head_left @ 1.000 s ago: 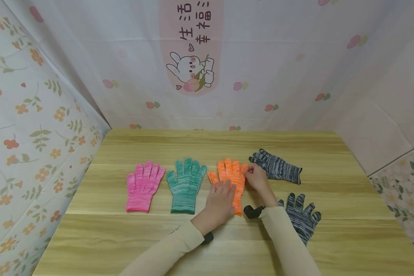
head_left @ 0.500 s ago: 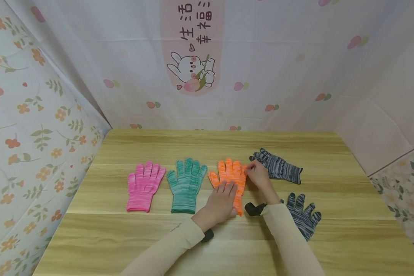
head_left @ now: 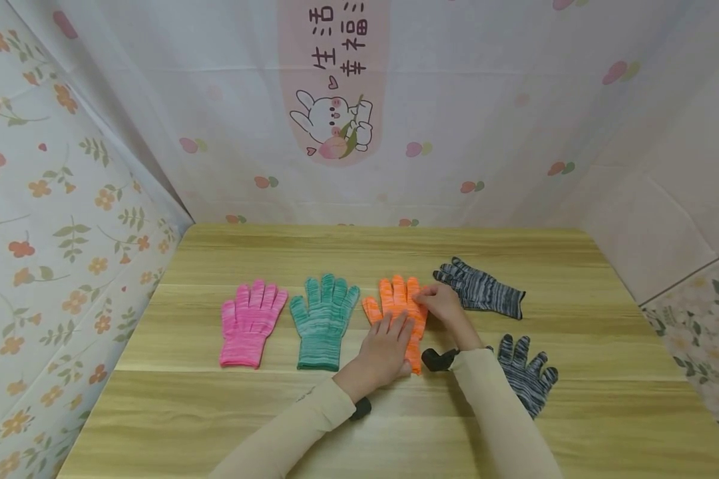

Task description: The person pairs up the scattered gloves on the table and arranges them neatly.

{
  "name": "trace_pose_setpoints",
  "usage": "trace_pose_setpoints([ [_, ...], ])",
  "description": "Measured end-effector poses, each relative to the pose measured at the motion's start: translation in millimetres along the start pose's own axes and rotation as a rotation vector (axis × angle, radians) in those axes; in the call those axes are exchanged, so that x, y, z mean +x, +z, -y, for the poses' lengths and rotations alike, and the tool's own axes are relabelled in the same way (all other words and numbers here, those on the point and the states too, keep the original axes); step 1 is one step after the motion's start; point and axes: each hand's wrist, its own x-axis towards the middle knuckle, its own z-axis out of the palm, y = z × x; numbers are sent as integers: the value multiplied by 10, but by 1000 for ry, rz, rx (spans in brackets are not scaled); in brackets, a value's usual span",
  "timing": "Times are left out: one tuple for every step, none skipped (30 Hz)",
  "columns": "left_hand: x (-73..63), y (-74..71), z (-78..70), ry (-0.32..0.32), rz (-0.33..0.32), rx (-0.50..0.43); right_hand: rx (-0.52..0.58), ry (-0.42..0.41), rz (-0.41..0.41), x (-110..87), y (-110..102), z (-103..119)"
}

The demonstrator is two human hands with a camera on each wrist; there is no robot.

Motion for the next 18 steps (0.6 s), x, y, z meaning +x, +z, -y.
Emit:
trace_pose_setpoints([
  [3, -1, -1, -1, 1, -2, 13, -4, -5, 2, -5, -10],
  [5, 0, -3, -3, -3, -4, 24, -3, -7, 2, -12, -16],
  [4, 1, -5, -4, -5, -7, 35, 4, -7, 3, -16, -22],
  [3, 1, -5, -6, -11, -9, 44, 10, -7, 2, -18, -24],
  [1, 2, -5, -8, -15, -13, 48, 19, -4, 1, -21, -25],
  [0, 4, -5, -10, -22, -16, 49, 27, -2, 0, -23, -24],
  [-2, 8, -5, -13, -25, -21, 49, 34, -2, -1, -24, -24],
  [-3, 14, -4, -16, -26, -27, 46, 38, 1, -3, -24, -23],
  [-3, 21, -5, -20, -30, -30, 37, 42, -4, -4, -21, -21],
  [-2, 25, -6, -24, -34, -31, 27, 42, -7, -6, -17, -19],
  [-1, 30, -6, -28, -38, -32, 11, 38, -12, -9, -12, -14],
  [0, 36, -7, -32, -40, -33, -11, 32, -17, -13, -8, -8],
  [0, 41, -8, -37, -40, -31, -37, 29, -23, -20, -1, 1],
  [1, 46, -8, -41, -46, -25, -62, 31, -27, -30, 6, 12],
  [1, 49, -9, -43, -57, -20, -91, 39, -33, -39, 15, 24],
  [0, 52, -10, -46, -64, -14, -118, 44, -36, -49, 22, 33],
  [-2, 56, -12, -47, -71, -10, -145, 50, -40, -59, 30, 43],
  [-5, 57, -13, -48, -75, -7, -169, 57, -46, -64, 38, 49],
])
